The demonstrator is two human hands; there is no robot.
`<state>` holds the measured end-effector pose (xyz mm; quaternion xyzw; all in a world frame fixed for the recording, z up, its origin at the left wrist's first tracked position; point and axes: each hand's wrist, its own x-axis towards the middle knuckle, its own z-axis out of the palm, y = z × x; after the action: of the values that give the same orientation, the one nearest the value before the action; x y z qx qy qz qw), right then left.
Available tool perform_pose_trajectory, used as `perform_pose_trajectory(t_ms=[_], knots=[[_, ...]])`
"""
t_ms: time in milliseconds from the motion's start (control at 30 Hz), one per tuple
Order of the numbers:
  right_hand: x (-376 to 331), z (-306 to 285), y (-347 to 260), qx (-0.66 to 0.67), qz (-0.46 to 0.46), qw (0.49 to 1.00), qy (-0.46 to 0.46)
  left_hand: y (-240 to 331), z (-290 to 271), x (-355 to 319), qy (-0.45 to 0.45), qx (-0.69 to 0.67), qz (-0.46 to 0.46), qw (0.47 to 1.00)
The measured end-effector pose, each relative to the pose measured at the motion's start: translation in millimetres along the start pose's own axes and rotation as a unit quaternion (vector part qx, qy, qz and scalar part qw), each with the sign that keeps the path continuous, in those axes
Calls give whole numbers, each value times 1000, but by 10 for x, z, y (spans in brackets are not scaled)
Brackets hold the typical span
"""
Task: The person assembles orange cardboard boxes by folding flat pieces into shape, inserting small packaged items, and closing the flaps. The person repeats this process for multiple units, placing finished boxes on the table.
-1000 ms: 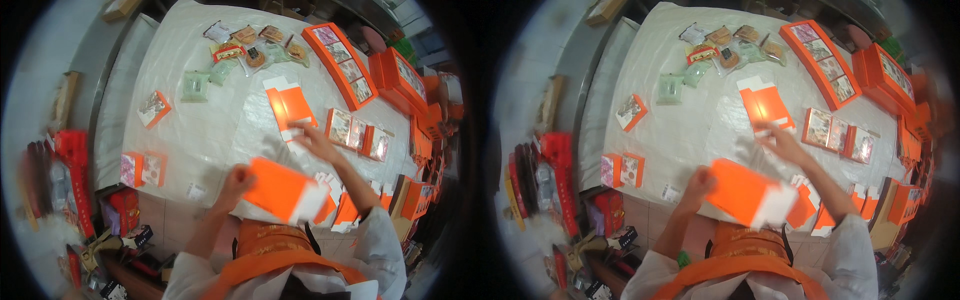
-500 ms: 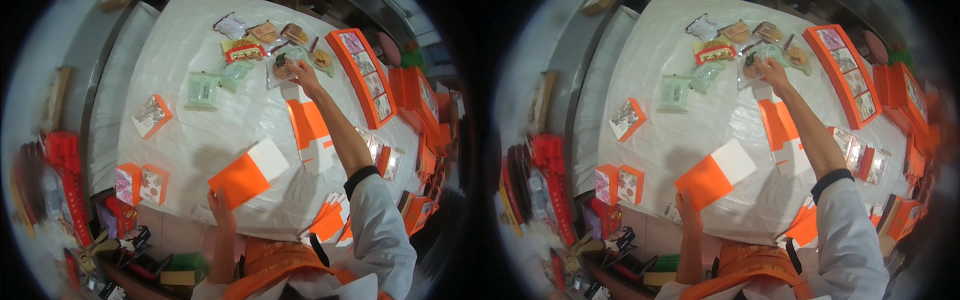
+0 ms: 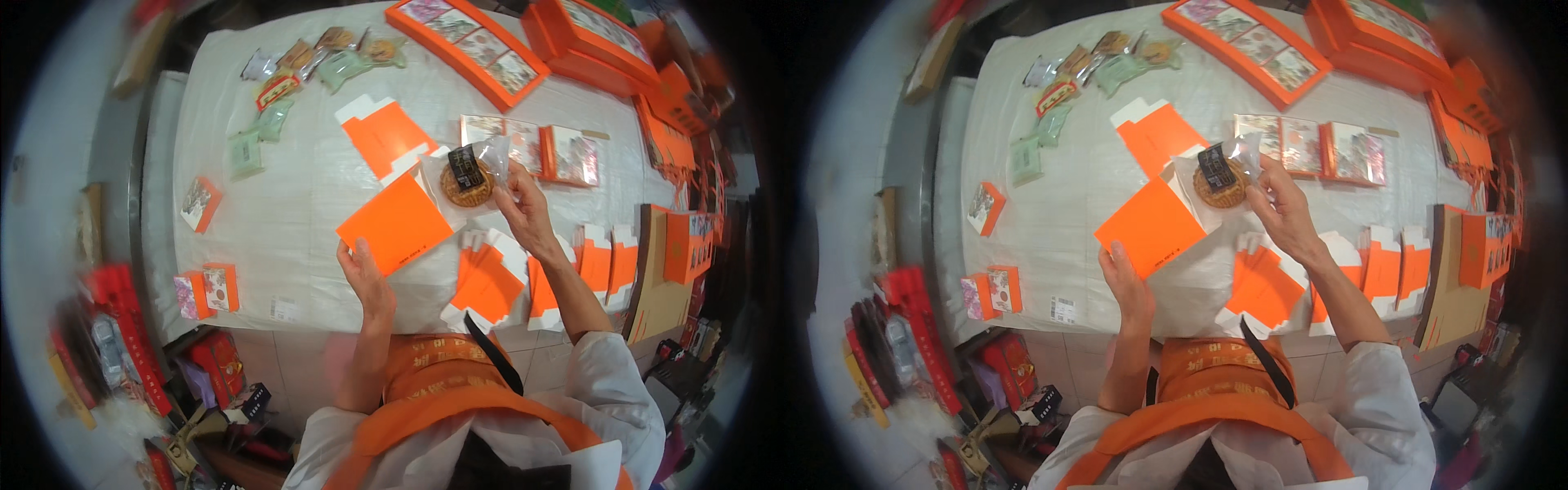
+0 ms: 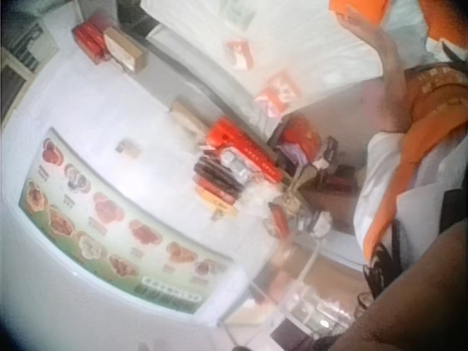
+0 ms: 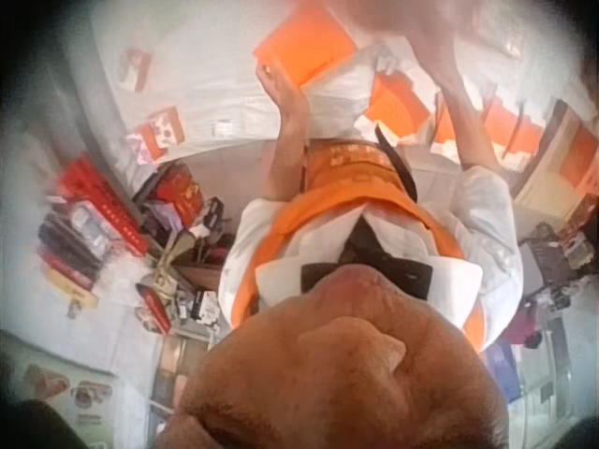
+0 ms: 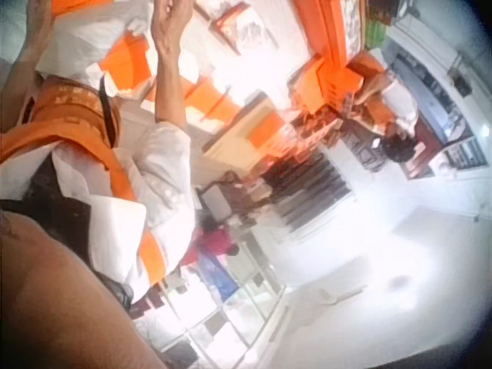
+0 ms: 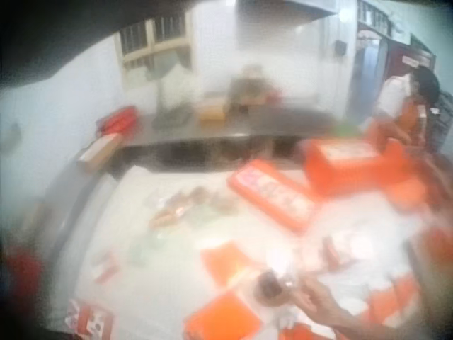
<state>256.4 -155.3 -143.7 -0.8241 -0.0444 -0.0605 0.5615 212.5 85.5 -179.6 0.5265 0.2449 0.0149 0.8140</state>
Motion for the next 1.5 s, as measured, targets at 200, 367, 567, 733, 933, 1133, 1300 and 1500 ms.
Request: perform_pose_trajectory(t_ms=[200,367,567,733,933,1133,1300,1500], knots=[[-964,-1182,-226,22,57,998,28,-393,607,-1018,-23,-13,8,1000],[-1476,-1764,-410,24,29,999,37,-562,1015,-1628,-99,-37,28,994],[-1770,-2171,-706,-82,-40,988,125,-472,1293,-2000,-120,-19,108,987],[-1979,-2218,-867,-107,-75,982,138,-455,1399,-2151,-144,-45,72,986],[-2036,-2294,-995,-142,-79,974,156,-325,1378,-2143,-180,-40,140,973],[-1976,-2151,-1237,-131,-51,981,132,-268,1385,-2111,-202,-48,145,967],[-1886,-1933,-1349,-97,-65,992,39,-240,1378,-2085,-241,-86,107,961],[-1913,-1841,-1415,-121,-98,985,77,-134,1345,-2170,-215,-130,59,966]])
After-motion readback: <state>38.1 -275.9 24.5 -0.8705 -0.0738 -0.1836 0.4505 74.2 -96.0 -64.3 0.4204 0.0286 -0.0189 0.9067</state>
